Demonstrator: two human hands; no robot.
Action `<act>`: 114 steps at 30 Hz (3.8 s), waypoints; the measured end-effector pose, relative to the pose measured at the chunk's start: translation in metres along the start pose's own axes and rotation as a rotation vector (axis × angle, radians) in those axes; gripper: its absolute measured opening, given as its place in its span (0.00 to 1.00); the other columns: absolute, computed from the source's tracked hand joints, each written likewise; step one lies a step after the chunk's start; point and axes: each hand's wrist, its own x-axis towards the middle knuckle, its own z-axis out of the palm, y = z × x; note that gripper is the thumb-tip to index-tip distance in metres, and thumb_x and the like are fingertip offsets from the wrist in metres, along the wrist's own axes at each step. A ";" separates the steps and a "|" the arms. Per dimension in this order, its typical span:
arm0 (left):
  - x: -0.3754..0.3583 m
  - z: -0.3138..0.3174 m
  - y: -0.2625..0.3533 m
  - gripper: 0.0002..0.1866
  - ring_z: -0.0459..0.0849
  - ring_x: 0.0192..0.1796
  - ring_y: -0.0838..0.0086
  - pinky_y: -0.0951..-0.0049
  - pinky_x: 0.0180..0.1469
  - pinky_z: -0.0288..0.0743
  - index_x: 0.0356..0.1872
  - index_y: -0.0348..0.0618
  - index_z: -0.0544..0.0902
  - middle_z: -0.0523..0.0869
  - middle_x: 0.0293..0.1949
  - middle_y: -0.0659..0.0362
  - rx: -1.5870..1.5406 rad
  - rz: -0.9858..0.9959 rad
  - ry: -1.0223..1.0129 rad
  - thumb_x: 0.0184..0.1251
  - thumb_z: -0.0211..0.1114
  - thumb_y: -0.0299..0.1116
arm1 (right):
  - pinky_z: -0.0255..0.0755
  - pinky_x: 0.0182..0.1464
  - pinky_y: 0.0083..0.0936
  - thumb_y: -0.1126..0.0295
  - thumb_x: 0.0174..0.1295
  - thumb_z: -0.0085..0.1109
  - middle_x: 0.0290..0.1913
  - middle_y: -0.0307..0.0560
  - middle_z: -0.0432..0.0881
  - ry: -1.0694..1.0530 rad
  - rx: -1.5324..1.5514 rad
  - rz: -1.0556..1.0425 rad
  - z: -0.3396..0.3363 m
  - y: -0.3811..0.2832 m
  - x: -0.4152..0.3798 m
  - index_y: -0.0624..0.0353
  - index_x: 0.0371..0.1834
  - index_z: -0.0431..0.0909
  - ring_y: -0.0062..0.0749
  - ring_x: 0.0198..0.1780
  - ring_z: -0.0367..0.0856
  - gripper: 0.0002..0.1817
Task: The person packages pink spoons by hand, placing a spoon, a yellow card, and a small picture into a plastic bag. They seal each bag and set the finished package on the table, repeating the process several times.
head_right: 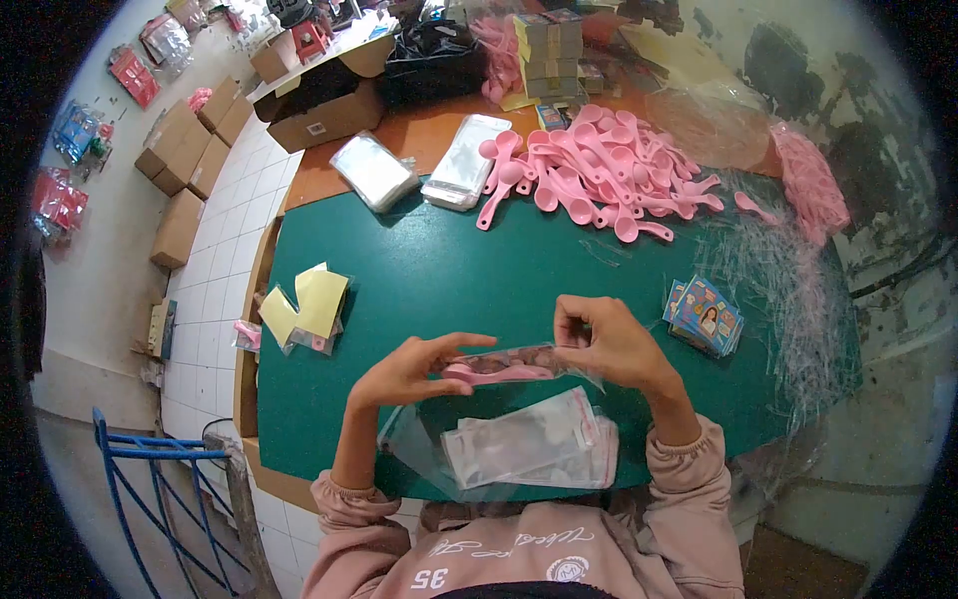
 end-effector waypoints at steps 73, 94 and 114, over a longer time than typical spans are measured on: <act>-0.009 0.063 -0.014 0.11 0.81 0.45 0.76 0.77 0.41 0.78 0.49 0.38 0.74 0.81 0.43 0.57 -0.821 -0.230 0.409 0.69 0.50 0.29 | 0.70 0.42 0.33 0.77 0.45 0.63 0.37 0.50 0.69 0.106 -0.545 -0.442 0.056 0.029 0.023 0.58 0.38 0.73 0.42 0.40 0.73 0.15; 0.002 0.058 -0.016 0.11 0.79 0.47 0.73 0.77 0.40 0.81 0.49 0.34 0.72 0.78 0.46 0.55 -0.547 -0.119 0.563 0.66 0.48 0.21 | 0.71 0.41 0.29 0.83 0.47 0.58 0.40 0.49 0.66 0.176 -0.222 -0.349 0.058 0.034 0.018 0.62 0.38 0.72 0.39 0.40 0.74 0.14; 0.008 0.059 -0.017 0.05 0.78 0.33 0.83 0.83 0.33 0.76 0.34 0.34 0.75 0.77 0.32 0.62 -0.185 -0.158 0.676 0.59 0.62 0.22 | 0.74 0.36 0.18 0.75 0.61 0.53 0.37 0.45 0.74 0.049 0.517 -0.022 0.061 0.047 0.021 0.66 0.35 0.72 0.22 0.35 0.79 0.05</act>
